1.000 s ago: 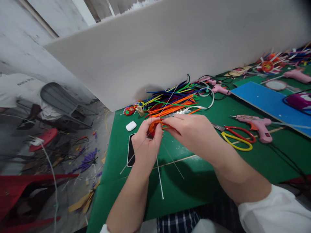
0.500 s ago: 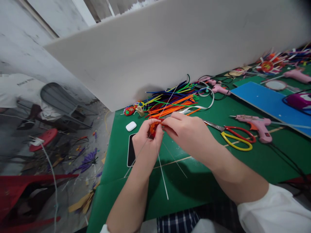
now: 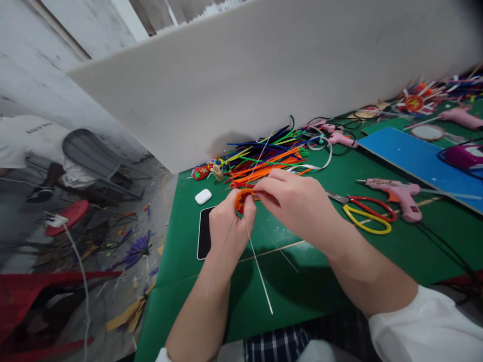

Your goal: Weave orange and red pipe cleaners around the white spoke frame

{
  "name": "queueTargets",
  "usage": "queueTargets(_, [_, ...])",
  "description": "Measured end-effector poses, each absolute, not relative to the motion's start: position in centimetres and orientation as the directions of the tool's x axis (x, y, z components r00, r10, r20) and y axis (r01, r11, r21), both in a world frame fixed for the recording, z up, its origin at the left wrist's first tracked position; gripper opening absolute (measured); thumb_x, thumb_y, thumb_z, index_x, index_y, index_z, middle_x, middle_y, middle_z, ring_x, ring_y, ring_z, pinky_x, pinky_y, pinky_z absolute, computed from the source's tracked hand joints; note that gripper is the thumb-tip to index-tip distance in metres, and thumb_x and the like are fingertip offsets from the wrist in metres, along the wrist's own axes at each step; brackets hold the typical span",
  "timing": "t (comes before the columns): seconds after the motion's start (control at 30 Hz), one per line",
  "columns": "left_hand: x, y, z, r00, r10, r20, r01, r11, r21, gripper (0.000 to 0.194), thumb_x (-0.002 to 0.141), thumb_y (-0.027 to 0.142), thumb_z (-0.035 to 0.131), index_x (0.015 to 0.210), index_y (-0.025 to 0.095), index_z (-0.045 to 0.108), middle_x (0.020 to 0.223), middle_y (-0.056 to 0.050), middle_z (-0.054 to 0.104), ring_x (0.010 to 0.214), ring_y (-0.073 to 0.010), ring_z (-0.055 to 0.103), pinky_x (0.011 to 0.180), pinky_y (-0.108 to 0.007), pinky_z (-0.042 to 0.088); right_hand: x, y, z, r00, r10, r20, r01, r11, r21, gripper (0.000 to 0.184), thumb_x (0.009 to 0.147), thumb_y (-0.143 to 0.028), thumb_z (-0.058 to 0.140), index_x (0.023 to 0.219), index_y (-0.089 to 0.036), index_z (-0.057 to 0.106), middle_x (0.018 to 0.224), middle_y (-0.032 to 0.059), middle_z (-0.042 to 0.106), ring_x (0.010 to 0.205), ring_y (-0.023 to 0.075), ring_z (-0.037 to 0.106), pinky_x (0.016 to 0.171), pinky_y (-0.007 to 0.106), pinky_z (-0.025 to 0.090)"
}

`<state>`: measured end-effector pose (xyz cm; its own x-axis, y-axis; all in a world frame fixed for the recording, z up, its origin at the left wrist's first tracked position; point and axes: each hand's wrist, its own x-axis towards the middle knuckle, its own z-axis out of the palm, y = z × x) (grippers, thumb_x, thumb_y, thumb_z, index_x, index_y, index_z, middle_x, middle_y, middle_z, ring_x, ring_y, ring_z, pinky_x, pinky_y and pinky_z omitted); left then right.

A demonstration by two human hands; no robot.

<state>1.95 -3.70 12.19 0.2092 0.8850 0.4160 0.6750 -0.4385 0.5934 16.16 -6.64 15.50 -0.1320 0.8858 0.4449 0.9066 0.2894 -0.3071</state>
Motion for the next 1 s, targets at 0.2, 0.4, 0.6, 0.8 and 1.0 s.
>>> queueTargets(0.2, [1.93,-3.81,12.25,0.189,0.871,0.454,0.700,-0.444,0.560,0.024,0.084,0.032,0.041,0.074,0.017,0.056,0.056,0.002,0.055,0.052,-0.0094,0.051,0.054,-0.021,0.039,16.00,-6.93,15.81,-0.165,0.884,0.438,0.909,0.308,-0.281,0.022,0.088,-0.023,0.042,0.092,-0.017,0.063,0.085,0.0051,0.060,0.073,0.0116,0.055,0.059,0.022,0.033])
queueTargets(0.4, [1.94,-3.87,12.32,0.183,0.874,0.451,0.676,-0.445,0.587,0.023,0.085,0.032,0.041,0.073,0.017,0.055,0.055,0.002,0.054,0.051,-0.0095,0.049,0.054,-0.021,0.038,15.87,-7.06,15.48,-0.217,0.868,0.446,0.897,0.358,-0.259,0.022,0.088,-0.020,0.041,0.091,-0.017,0.063,0.084,0.0029,0.059,0.071,0.0104,0.054,0.055,0.022,0.031])
queueTargets(0.6, [1.92,-3.79,12.27,0.193,0.875,0.444,0.661,-0.450,0.601,0.023,0.084,0.032,0.041,0.072,0.017,0.055,0.057,0.002,0.055,0.052,-0.0098,0.049,0.053,-0.021,0.038,15.99,-7.02,15.28,-0.232,0.866,0.443,0.895,0.369,-0.252,0.021,0.088,-0.019,0.042,0.093,-0.017,0.063,0.083,0.0027,0.058,0.069,0.0101,0.053,0.054,0.022,0.029])
queueTargets(0.8, [1.95,-3.81,12.30,0.193,0.889,0.416,0.674,-0.428,0.602,0.023,0.084,0.031,0.041,0.070,0.018,0.054,0.054,0.002,0.052,0.051,-0.0099,0.049,0.054,-0.022,0.037,15.99,-7.06,15.32,-0.220,0.875,0.432,0.914,0.339,-0.222,0.021,0.088,-0.019,0.042,0.093,-0.019,0.062,0.083,0.0021,0.057,0.066,0.0097,0.052,0.052,0.023,0.028])
queueTargets(1.0, [1.91,-3.82,12.35,0.210,0.895,0.393,0.682,-0.422,0.597,0.023,0.084,0.031,0.041,0.069,0.018,0.053,0.054,0.002,0.052,0.052,-0.0101,0.048,0.054,-0.022,0.036,15.94,-7.11,15.51,-0.222,0.882,0.415,0.919,0.331,-0.212,0.019,0.088,-0.019,0.043,0.089,-0.017,0.062,0.083,0.0026,0.057,0.070,0.0103,0.054,0.053,0.022,0.029])
